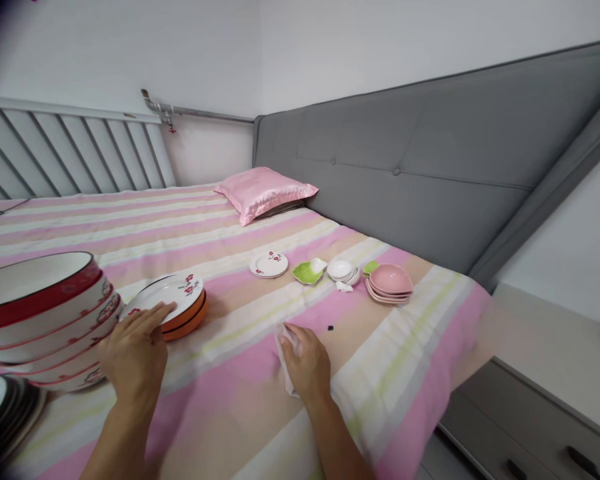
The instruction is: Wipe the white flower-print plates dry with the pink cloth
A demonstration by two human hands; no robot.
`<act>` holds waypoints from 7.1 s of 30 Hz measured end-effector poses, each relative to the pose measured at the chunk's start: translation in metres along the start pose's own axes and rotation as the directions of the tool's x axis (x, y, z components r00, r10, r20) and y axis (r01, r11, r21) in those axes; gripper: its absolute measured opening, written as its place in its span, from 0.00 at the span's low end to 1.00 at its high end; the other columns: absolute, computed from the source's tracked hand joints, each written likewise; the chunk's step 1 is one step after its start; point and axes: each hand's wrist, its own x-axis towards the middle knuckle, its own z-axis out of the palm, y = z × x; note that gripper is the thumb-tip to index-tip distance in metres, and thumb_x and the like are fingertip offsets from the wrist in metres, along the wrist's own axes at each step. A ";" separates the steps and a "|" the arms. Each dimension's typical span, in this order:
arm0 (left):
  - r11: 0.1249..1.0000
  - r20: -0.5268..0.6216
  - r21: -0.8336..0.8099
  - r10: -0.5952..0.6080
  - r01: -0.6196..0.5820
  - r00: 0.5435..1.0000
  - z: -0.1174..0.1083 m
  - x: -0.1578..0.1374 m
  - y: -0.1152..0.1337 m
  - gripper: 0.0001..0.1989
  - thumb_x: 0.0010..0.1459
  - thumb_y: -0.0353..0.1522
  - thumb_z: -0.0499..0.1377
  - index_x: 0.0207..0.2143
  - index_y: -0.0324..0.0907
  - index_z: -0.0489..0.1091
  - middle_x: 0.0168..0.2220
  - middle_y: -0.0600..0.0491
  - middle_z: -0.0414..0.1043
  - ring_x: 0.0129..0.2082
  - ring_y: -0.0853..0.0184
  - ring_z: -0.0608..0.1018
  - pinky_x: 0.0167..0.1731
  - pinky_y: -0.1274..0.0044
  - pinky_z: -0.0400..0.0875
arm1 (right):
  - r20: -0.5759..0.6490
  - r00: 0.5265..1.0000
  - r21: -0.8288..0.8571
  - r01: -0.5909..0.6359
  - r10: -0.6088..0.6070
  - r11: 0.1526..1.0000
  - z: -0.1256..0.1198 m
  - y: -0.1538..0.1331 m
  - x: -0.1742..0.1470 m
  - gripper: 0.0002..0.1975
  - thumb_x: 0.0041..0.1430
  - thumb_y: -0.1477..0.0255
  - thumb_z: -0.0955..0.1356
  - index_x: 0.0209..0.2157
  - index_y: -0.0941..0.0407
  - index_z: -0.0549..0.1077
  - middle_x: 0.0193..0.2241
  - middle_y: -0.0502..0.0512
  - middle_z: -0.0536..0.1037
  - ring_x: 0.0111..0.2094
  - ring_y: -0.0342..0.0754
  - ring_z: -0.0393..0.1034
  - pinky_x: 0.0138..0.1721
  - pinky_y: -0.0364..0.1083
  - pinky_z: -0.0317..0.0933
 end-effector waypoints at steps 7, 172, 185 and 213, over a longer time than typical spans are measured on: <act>0.996 0.000 -0.090 -0.017 0.017 1.000 0.002 0.001 0.003 0.18 0.58 0.24 0.46 0.41 0.38 0.75 0.42 0.45 0.76 0.44 0.58 0.74 0.47 0.66 0.67 | 0.008 1.000 -0.006 -0.010 0.010 1.000 0.000 -0.001 0.000 0.16 0.56 0.69 0.63 0.44 0.56 0.74 0.44 0.57 0.76 0.45 0.51 0.70 0.49 0.50 0.63; -0.769 0.987 -0.038 0.070 0.638 0.144 0.029 -0.017 0.059 0.15 0.57 0.37 0.53 0.42 0.37 0.69 0.36 0.47 0.75 0.32 0.64 0.78 0.28 0.74 0.74 | 0.240 0.747 -0.112 0.656 -0.620 0.747 0.032 -0.055 0.010 0.13 0.63 0.73 0.60 0.44 0.49 0.72 0.38 0.52 0.74 0.41 0.46 0.66 0.44 0.48 0.57; -0.731 0.965 -0.255 -0.154 0.633 0.212 0.017 -0.011 0.073 0.17 0.56 0.44 0.51 0.38 0.46 0.75 0.40 0.54 0.77 0.43 0.62 0.76 0.47 0.65 0.68 | 0.284 0.928 -0.214 0.306 -0.241 0.928 0.013 -0.021 0.003 0.29 0.53 0.78 0.64 0.58 0.54 0.58 0.46 0.57 0.73 0.47 0.53 0.65 0.47 0.52 0.62; -0.701 0.976 0.041 0.182 0.712 0.123 0.018 -0.047 0.121 0.21 0.58 0.39 0.51 0.48 0.35 0.69 0.37 0.44 0.78 0.38 0.54 0.79 0.42 0.61 0.71 | 0.117 0.945 -0.123 0.319 -0.305 0.940 0.017 -0.021 0.017 0.20 0.62 0.72 0.58 0.56 0.57 0.63 0.54 0.57 0.67 0.56 0.49 0.59 0.57 0.50 0.56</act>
